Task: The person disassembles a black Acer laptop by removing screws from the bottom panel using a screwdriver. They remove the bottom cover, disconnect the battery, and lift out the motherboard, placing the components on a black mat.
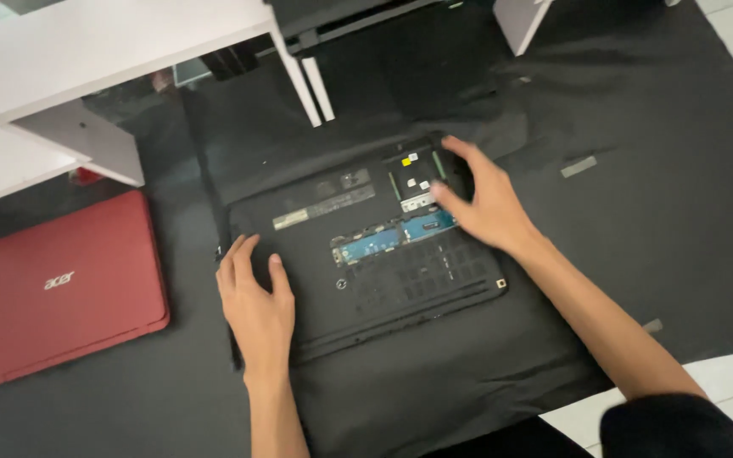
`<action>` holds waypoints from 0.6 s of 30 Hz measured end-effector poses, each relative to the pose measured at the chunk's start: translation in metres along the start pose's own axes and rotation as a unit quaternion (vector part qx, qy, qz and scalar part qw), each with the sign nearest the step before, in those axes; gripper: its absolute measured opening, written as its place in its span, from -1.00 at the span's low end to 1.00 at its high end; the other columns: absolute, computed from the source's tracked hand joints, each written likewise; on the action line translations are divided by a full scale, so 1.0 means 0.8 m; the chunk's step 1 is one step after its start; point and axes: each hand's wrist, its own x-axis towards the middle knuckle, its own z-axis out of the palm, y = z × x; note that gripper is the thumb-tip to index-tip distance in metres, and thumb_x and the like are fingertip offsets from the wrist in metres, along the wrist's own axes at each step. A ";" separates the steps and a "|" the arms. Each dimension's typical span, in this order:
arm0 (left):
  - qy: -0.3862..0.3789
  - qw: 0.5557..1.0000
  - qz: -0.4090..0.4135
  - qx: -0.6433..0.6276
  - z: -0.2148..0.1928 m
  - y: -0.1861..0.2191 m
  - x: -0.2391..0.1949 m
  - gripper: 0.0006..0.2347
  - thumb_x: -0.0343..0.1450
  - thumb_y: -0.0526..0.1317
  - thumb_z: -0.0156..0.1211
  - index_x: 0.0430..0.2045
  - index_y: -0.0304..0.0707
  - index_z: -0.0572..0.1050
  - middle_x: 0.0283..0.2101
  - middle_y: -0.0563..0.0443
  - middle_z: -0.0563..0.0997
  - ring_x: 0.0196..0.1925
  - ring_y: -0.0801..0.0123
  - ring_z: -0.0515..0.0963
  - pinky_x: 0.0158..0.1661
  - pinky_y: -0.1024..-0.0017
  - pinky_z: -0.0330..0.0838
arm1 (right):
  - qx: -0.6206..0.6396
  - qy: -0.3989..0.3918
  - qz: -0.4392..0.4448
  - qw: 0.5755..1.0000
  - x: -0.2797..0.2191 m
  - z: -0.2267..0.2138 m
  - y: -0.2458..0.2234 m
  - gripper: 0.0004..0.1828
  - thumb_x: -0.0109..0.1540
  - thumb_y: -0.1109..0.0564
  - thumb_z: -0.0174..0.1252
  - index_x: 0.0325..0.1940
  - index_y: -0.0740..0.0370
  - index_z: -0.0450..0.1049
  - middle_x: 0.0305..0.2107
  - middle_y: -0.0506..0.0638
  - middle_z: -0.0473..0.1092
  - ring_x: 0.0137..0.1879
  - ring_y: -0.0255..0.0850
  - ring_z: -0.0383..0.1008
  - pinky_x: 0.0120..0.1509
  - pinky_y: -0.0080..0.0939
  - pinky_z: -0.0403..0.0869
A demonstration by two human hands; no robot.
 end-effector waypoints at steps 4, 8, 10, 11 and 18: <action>0.006 1.000 -0.008 0.023 -0.003 -0.009 -0.004 -0.68 0.47 -0.32 0.20 0.11 -0.42 0.42 0.22 -0.39 0.49 0.26 -0.22 0.43 0.19 0.07 0.34 | -0.024 -0.074 -0.013 0.997 -0.024 0.001 -0.005 -0.20 0.23 0.06 0.33 0.47 0.31 0.16 0.47 0.34 0.06 0.50 0.22 0.11 0.46 0.05 0.20; -0.003 0.998 -0.050 0.026 -0.003 -0.015 -0.005 -0.60 0.45 -0.27 0.24 0.17 -0.43 0.37 0.17 -0.46 0.49 0.21 -0.27 0.45 0.17 0.03 0.35 | 0.007 -0.068 -0.012 0.998 -0.028 0.000 -0.007 -0.21 0.19 0.14 0.28 0.47 0.23 0.17 0.52 0.24 0.04 0.60 0.17 0.07 0.57 0.03 0.16; -0.008 0.997 -0.078 0.019 -0.002 -0.013 -0.002 -0.59 0.45 -0.25 0.25 0.17 -0.41 0.37 0.13 -0.44 0.52 0.18 -0.25 0.48 0.15 0.03 0.36 | 0.018 -0.075 -0.028 0.997 -0.028 -0.001 -0.007 -0.22 0.18 0.20 0.27 0.47 0.23 0.17 0.52 0.25 0.02 0.61 0.16 0.03 0.58 0.03 0.14; -0.004 0.997 -0.071 0.021 -0.003 -0.014 -0.003 -0.60 0.45 -0.26 0.26 0.15 -0.41 0.37 0.13 -0.44 0.52 0.18 -0.26 0.48 0.14 0.03 0.36 | 0.056 -0.088 -0.021 0.994 -0.030 0.001 -0.006 -0.26 0.18 0.32 0.19 0.46 0.22 0.21 0.51 0.22 0.08 0.66 0.13 -0.08 0.64 0.05 0.03; 0.000 0.997 -0.075 0.034 -0.007 -0.014 -0.001 -0.62 0.44 -0.26 0.24 0.12 -0.42 0.37 0.02 -0.37 0.57 0.08 -0.16 0.54 0.04 0.03 0.40 | 0.224 -0.090 0.016 0.970 -0.031 -0.005 0.000 -0.32 0.13 0.49 0.08 0.33 0.16 0.32 0.49 0.11 0.14 0.72 0.04 -0.15 0.71 -0.01 -0.05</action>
